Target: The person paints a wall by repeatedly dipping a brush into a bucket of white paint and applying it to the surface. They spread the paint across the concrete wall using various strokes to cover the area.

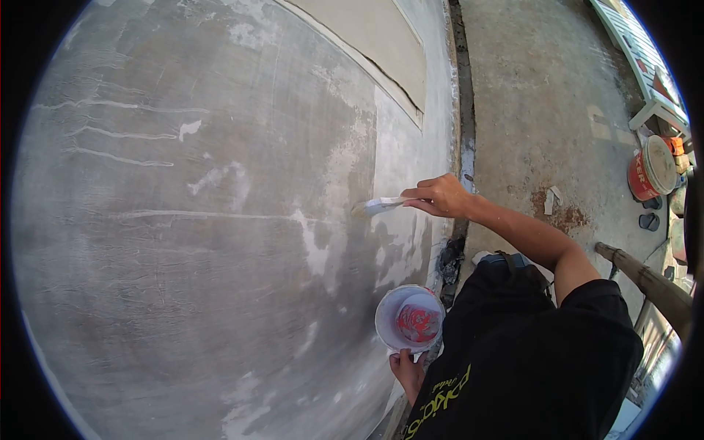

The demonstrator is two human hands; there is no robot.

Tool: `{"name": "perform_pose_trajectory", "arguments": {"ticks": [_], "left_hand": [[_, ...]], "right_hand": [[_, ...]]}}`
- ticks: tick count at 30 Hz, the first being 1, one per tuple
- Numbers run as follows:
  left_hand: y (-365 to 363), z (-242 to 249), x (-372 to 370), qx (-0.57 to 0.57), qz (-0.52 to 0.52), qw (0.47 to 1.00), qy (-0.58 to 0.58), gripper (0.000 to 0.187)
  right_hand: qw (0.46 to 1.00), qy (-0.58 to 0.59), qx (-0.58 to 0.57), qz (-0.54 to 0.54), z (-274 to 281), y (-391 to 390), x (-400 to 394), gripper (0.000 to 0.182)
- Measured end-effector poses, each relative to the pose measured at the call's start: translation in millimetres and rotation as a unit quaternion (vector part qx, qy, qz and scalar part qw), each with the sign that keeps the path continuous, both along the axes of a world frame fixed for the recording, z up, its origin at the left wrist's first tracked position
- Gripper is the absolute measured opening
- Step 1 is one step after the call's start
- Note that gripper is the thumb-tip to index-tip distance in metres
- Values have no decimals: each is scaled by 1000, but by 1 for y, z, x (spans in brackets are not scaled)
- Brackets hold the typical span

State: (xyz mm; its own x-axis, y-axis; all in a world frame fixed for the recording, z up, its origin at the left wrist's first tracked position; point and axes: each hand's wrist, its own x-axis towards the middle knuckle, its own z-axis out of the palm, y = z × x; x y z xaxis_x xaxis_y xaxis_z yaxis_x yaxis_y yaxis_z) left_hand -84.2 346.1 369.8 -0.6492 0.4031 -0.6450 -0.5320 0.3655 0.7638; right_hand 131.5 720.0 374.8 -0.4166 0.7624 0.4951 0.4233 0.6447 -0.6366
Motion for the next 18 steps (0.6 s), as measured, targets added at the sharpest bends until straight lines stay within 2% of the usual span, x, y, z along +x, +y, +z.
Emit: {"name": "perform_pose_trajectory", "arguments": {"ticks": [6, 7, 10, 14, 18], "left_hand": [[-18, -3, 5, 2, 31, 1000, 2, 16], [-20, -4, 6, 1, 31, 1000, 4, 16], [-27, -7, 6, -22, 35, 999, 11, 18], [-26, -1, 8, -23, 37, 999, 17, 19], [-25, 0, 9, -26, 39, 999, 16, 19]], "right_hand": [[984, -25, 35, -175, 3, 114, 49, 28], [979, -27, 10, -203, 7, 127, 55, 28], [958, -30, 43, -282, 10, 153, 58, 27], [964, 13, 70, -254, 0, 125, 32, 26], [983, 46, 47, -172, -14, 32, 1, 23]]}}
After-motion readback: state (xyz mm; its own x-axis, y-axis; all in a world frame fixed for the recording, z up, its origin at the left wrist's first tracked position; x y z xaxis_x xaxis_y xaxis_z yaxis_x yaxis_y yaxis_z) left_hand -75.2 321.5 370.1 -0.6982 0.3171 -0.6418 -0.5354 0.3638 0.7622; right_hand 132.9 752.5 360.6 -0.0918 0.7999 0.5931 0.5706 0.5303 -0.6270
